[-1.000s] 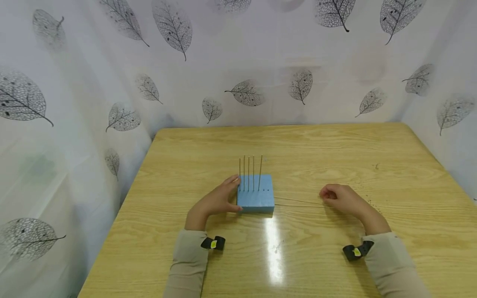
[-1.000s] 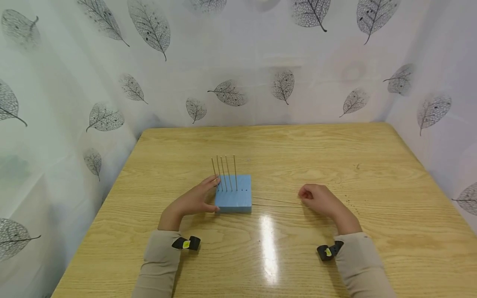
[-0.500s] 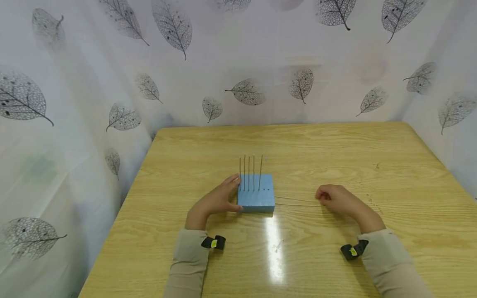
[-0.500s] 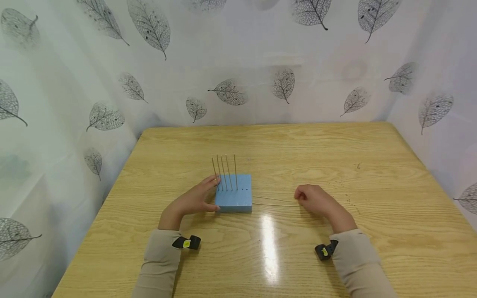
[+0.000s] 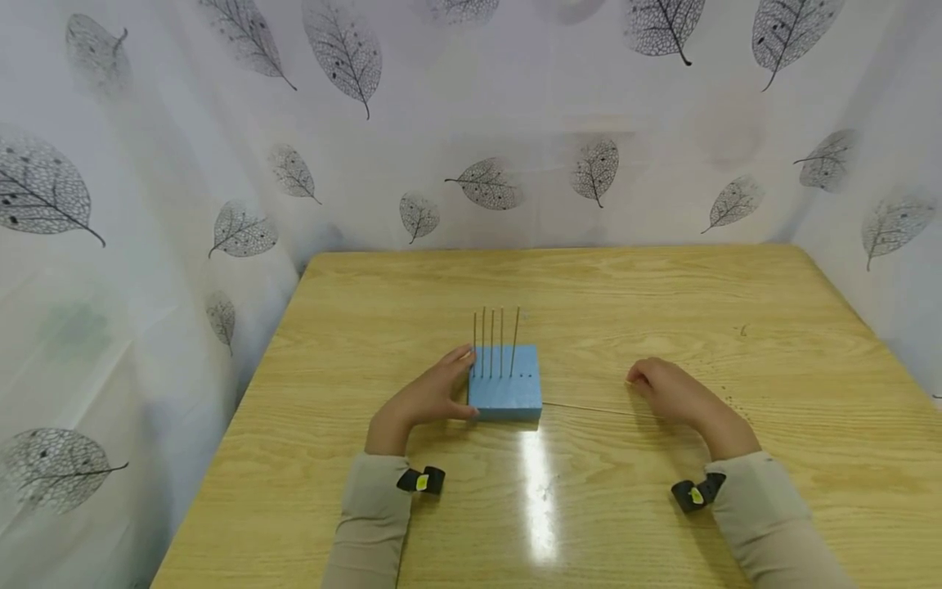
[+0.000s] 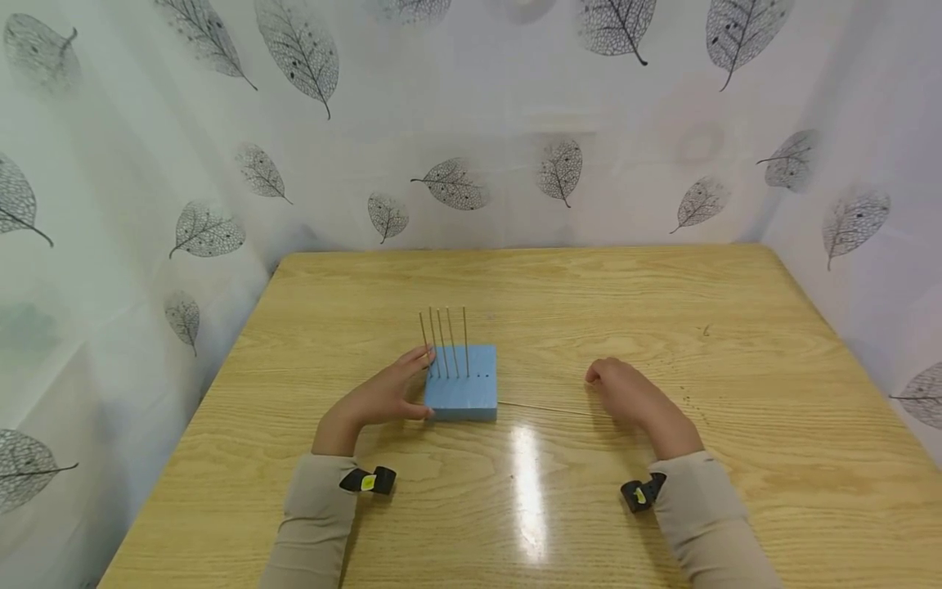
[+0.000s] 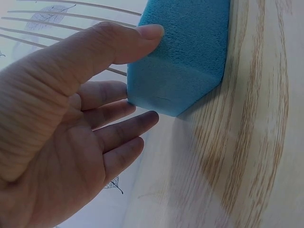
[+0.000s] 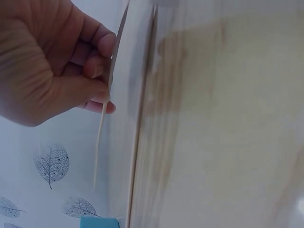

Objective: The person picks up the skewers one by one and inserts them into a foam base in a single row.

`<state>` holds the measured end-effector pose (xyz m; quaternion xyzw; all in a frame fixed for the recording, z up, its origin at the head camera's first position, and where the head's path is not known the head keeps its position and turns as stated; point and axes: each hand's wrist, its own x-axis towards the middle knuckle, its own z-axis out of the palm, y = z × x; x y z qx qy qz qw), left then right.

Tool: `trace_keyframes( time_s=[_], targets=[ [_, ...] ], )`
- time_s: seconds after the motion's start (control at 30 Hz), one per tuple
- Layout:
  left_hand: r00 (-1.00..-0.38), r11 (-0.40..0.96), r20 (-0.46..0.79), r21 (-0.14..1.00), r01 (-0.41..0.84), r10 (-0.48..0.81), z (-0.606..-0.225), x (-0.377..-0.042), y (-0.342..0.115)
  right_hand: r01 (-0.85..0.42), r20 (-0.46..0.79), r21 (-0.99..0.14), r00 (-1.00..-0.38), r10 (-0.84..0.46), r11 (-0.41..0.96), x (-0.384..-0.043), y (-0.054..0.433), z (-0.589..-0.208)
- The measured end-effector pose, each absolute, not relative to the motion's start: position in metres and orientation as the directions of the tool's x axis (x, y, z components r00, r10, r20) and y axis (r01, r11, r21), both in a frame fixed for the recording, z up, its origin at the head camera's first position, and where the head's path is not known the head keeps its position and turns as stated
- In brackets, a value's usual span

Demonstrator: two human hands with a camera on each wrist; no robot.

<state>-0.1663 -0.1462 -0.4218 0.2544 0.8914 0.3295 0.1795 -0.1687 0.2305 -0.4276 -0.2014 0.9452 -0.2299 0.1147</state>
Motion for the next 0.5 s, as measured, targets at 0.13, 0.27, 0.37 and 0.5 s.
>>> trace_keyframes(
  time_s=[0.13, 0.27, 0.37, 0.5],
  targets=[
    [-0.805, 0.65, -0.147, 0.68, 0.34, 0.574, -0.422, -0.167, -0.147, -0.341, -0.088, -0.492, -0.896, -0.436, 0.801, -0.168, 0.232, -0.424],
    [-0.805, 0.649, -0.146, 0.681, 0.34, 0.575, -0.421, -0.167, -0.147, -0.354, -0.051, -0.501, -0.899, -0.435, 0.79, -0.168, 0.232, -0.42],
    [-0.806, 0.649, -0.149, 0.682, 0.336, 0.573, -0.421, -0.167, -0.147, -0.374, -0.013, -0.506, -0.898, -0.44, 0.777, -0.169, 0.232, -0.416],
    [-0.807, 0.653, -0.155, 0.682, 0.33, 0.57, -0.421, -0.166, -0.147, -0.409, 0.052, -0.506, -0.893, -0.447, 0.759, -0.169, 0.231, -0.411]
  ],
)
